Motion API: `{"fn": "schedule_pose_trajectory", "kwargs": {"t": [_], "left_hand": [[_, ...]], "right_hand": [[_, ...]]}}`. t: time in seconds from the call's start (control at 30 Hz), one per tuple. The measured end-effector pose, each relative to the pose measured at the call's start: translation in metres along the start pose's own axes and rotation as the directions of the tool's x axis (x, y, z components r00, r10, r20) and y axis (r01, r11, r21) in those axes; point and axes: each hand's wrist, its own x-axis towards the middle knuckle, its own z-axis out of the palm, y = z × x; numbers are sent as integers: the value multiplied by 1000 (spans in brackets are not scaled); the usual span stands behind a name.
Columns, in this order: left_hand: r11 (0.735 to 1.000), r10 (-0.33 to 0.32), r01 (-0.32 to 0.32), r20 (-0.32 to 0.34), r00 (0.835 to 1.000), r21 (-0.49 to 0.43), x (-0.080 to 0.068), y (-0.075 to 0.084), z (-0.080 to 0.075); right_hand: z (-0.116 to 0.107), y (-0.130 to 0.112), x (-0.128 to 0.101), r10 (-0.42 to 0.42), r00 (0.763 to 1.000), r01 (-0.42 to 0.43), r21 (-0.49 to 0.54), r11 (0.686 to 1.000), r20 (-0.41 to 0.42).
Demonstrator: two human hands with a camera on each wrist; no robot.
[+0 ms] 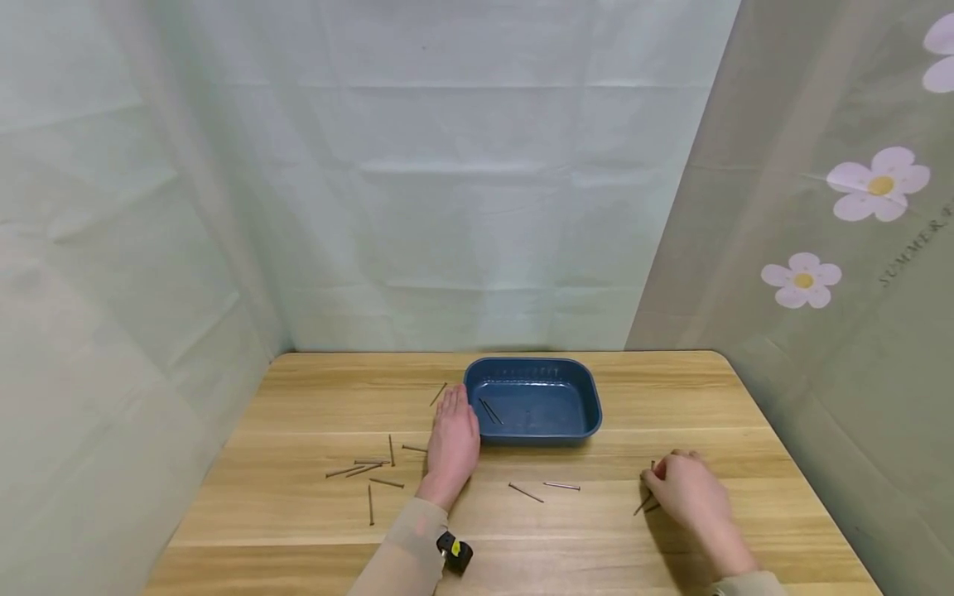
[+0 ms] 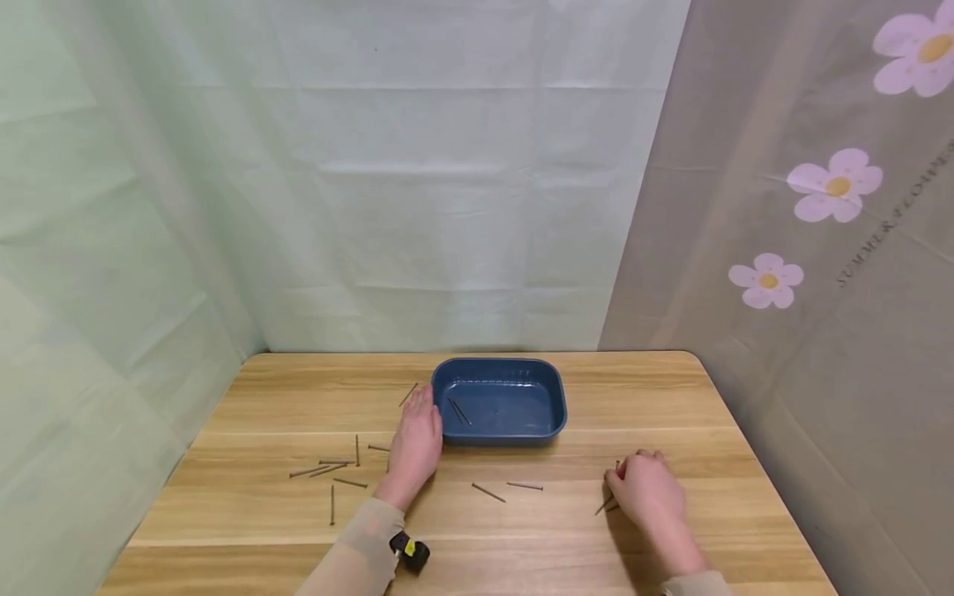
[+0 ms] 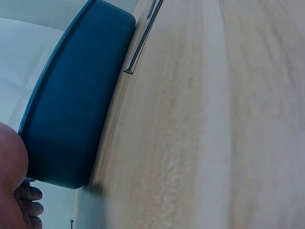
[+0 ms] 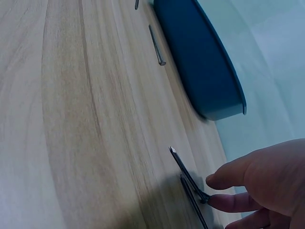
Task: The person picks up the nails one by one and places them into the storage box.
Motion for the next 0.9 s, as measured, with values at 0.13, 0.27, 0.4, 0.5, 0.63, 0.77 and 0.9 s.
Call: {"fn": "schedule_pose_trajectory", "kwargs": {"t": [0.13,0.27,0.4,0.5,0.63,0.77,0.9], "left_hand": [[1000,6,-6,-6,1000,5,1,-1,1],[1000,6,-6,-6,1000,8,0,-2,2],[1000,5,-5,-5,1000,6,0,-2,1],[1000,8,-8,-7,1000,5,0,-2,1],[1000,12,-12,-13,1000,5,0,-2,2],[1000,11,-11,-14,1000,-1,0,-1,1],[1000,2,-3,-13,1000,-12,-1,0,1]], "right_hand": [[1,-2,0,-5,1000,5,-5,1000,-2],[2,-4,2,-6,1000,6,-14,1000,2],[3,-4,4,3,1000,-3,-17,1000,11],[3,-5,4,9,1000,-8,-15,1000,19],[3,-6,4,7,1000,-7,-8,1000,20],[4,-8,4,10,1000,-10,0,1000,5],[5,-10,6,39,999,-39,8,999,9]]}}
